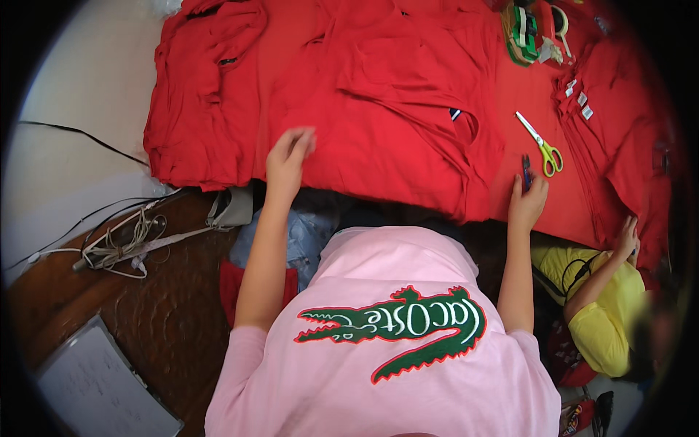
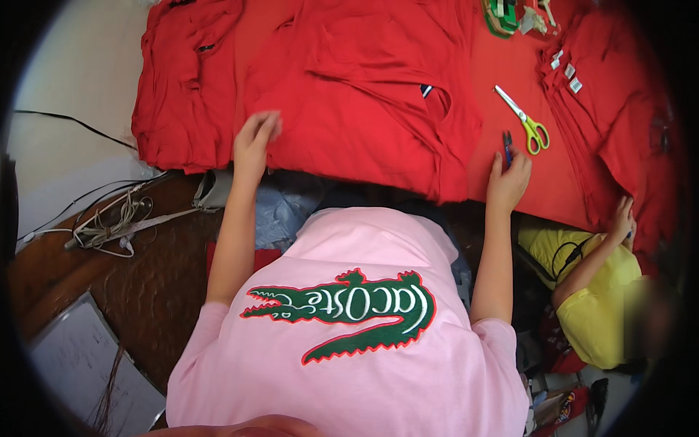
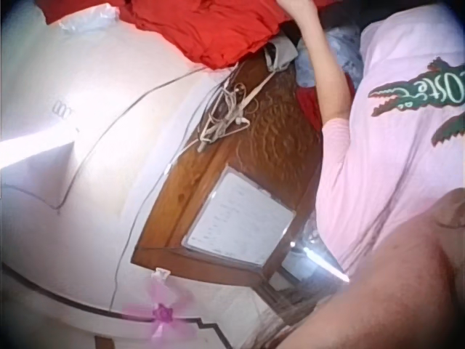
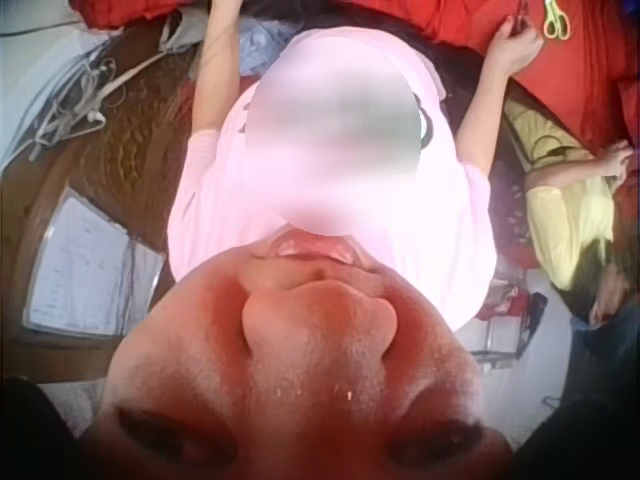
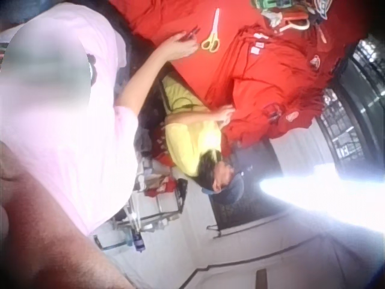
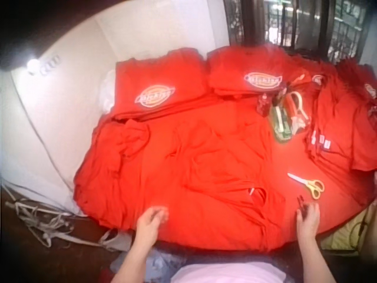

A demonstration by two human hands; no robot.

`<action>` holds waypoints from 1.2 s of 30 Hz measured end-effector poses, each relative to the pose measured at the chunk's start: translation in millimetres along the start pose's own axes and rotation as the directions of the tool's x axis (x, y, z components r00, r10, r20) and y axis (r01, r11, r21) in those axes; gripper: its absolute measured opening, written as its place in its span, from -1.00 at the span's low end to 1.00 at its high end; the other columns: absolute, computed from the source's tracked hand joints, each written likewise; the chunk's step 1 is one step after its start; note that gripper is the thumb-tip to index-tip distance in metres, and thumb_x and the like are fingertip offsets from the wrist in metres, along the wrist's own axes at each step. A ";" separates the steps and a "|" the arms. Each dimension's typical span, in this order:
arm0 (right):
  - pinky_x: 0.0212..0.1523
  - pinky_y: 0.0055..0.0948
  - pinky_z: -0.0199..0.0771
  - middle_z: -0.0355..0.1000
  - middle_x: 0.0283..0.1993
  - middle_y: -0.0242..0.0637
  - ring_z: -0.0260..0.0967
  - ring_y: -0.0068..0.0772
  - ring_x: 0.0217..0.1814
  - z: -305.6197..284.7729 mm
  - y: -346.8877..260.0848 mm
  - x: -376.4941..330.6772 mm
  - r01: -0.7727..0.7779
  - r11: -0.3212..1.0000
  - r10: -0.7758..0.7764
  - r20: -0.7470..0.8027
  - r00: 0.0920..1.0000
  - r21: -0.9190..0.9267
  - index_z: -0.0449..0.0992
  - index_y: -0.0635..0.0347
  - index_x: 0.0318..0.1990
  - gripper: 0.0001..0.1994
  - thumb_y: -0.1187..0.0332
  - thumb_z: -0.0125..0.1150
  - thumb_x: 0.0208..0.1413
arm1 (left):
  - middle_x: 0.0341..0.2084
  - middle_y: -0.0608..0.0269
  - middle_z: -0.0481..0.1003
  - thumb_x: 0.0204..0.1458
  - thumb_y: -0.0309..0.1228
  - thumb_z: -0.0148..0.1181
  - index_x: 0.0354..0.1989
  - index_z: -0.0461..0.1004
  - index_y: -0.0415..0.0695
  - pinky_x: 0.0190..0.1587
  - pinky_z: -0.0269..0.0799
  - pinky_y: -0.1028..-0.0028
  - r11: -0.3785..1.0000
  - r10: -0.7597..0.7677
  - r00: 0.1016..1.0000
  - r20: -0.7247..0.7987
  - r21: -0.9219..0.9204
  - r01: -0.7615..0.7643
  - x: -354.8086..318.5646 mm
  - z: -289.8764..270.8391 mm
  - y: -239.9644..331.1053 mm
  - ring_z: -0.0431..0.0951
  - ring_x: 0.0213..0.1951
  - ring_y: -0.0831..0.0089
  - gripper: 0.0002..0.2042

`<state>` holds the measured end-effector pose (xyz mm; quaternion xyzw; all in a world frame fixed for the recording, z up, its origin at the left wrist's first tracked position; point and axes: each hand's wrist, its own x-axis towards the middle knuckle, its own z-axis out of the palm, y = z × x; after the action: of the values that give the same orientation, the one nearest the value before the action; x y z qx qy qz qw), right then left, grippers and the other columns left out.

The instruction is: The person processes red shirts on a table by unfolding each one, using snips to remove threads from the collar area, and refolding them into a stack.

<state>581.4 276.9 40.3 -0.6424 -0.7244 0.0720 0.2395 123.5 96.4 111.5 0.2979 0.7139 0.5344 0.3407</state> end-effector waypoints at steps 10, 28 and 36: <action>-0.21 -0.19 0.46 0.44 -0.23 -0.09 0.46 -0.09 -0.22 -1.7 2.4 0.9 -0.089 0.996 0.090 0.073 0.993 -0.020 0.55 0.29 -0.02 -0.77 0.39 0.25 0.22 | -0.17 0.10 0.59 0.15 -0.37 0.30 -0.17 0.67 -0.24 -0.08 0.51 0.39 0.944 0.093 0.991 0.092 0.309 -0.117 163.0 71.8 23.8 0.60 -0.19 0.33 -0.80; -0.23 -0.15 0.56 0.58 -0.23 -0.07 0.59 -0.07 -0.21 38.4 -324.4 114.3 0.321 0.925 -0.379 0.479 0.792 0.202 0.62 0.23 -0.16 -0.71 0.19 0.38 0.12 | -0.17 0.20 0.54 0.20 -0.45 0.24 -0.18 0.60 -0.29 -0.13 0.47 0.43 0.921 0.117 0.955 0.273 0.329 -0.207 173.5 53.3 26.3 0.54 -0.24 0.44 -0.85; -0.34 -0.17 0.60 0.58 -0.41 -0.10 0.61 -0.10 -0.34 65.8 -359.8 128.8 0.550 0.835 -0.440 0.593 0.674 -0.005 0.65 0.21 -0.37 -0.73 0.16 0.38 0.08 | -0.17 0.22 0.53 0.12 -0.54 0.24 -0.27 0.59 -0.30 -0.19 0.47 0.42 0.883 0.229 0.929 0.291 0.339 -0.324 179.6 60.7 16.4 0.52 -0.33 0.41 -0.91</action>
<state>222.3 355.4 163.8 -0.3885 -0.9121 0.1254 -0.0375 67.4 276.3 85.2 0.5209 0.7066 0.3882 0.2805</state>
